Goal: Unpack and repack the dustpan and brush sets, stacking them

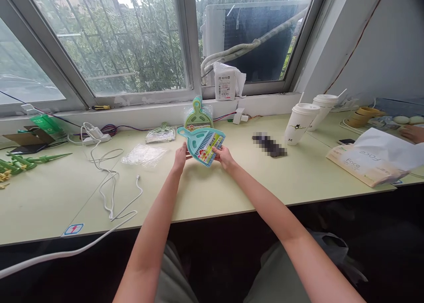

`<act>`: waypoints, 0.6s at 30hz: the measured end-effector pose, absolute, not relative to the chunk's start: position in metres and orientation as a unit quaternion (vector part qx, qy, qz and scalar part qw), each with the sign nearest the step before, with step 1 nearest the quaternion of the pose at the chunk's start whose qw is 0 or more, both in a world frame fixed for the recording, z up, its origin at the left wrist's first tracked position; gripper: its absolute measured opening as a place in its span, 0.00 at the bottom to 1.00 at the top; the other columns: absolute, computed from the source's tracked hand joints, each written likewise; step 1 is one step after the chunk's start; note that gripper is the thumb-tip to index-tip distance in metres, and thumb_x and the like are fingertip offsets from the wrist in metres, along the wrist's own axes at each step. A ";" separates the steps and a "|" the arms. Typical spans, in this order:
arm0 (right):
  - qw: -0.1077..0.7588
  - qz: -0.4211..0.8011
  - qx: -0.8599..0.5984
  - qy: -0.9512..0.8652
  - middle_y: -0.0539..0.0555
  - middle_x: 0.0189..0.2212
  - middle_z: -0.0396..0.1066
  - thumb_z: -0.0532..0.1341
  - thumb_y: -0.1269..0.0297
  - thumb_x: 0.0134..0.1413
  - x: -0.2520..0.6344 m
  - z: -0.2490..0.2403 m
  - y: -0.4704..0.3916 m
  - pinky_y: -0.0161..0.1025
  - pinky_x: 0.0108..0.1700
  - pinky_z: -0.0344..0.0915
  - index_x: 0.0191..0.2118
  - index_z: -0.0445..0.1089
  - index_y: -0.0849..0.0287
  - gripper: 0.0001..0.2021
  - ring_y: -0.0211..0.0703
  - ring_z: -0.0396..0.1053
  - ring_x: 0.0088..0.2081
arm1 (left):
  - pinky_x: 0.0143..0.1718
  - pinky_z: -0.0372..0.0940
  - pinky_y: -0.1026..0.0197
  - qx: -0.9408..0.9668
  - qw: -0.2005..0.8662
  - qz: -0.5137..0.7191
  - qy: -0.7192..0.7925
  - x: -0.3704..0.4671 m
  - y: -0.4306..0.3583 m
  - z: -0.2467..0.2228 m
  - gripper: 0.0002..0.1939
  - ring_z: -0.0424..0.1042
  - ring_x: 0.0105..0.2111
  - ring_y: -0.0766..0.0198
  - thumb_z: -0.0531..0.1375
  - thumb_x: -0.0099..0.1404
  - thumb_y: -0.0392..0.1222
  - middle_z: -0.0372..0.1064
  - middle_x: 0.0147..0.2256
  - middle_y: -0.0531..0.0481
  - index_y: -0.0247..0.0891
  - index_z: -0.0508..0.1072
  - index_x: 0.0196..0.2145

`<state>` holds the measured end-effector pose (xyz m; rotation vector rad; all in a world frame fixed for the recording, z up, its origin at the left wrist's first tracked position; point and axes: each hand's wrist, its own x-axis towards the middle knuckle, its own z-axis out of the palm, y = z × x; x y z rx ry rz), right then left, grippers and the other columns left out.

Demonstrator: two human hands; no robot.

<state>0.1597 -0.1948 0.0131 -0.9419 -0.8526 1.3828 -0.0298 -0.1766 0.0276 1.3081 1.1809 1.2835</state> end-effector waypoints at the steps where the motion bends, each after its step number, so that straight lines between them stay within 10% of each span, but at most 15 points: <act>1: 0.592 0.591 -0.410 -0.365 0.56 0.39 0.75 0.59 0.71 0.58 0.161 0.014 -0.195 0.46 0.43 0.74 0.40 0.65 0.62 0.04 0.40 0.75 0.33 | 0.50 0.63 0.49 0.543 0.366 0.538 0.531 -0.036 -0.175 0.027 0.22 0.70 0.45 0.51 0.49 0.67 0.53 0.71 0.41 0.36 0.32 0.73 0.39; 4: 0.592 0.582 -0.424 -0.361 0.56 0.38 0.75 0.58 0.71 0.58 0.164 0.015 -0.195 0.45 0.43 0.73 0.40 0.65 0.61 0.04 0.40 0.75 0.33 | 0.58 0.52 0.46 0.566 0.068 0.494 0.656 -0.057 -0.171 0.022 0.18 0.57 0.59 0.47 0.50 0.66 0.41 0.62 0.54 0.33 0.32 0.71 0.48; 7: 0.590 0.578 -0.432 -0.363 0.56 0.39 0.74 0.59 0.71 0.58 0.164 0.018 -0.197 0.46 0.43 0.73 0.40 0.65 0.62 0.04 0.40 0.74 0.34 | 0.61 0.42 0.41 0.584 -0.004 0.348 0.733 -0.076 -0.168 0.012 0.24 0.46 0.64 0.43 0.54 0.59 0.33 0.52 0.61 0.33 0.33 0.67 0.55; 14: 0.580 0.571 -0.443 -0.376 0.57 0.40 0.74 0.59 0.72 0.58 0.164 0.022 -0.201 0.45 0.42 0.74 0.40 0.65 0.62 0.05 0.41 0.74 0.34 | 0.57 0.43 0.46 0.646 -0.063 0.235 0.723 -0.077 -0.167 0.013 0.16 0.70 0.38 0.51 0.47 0.61 0.31 0.70 0.30 0.38 0.35 0.75 0.32; 18: 0.573 0.569 -0.444 -0.389 0.57 0.40 0.74 0.59 0.72 0.57 0.165 0.021 -0.201 0.44 0.40 0.74 0.41 0.66 0.63 0.05 0.41 0.74 0.34 | 0.50 0.52 0.49 0.645 -0.065 0.238 0.723 -0.066 -0.170 0.018 0.18 0.69 0.39 0.50 0.45 0.62 0.30 0.70 0.32 0.36 0.32 0.73 0.41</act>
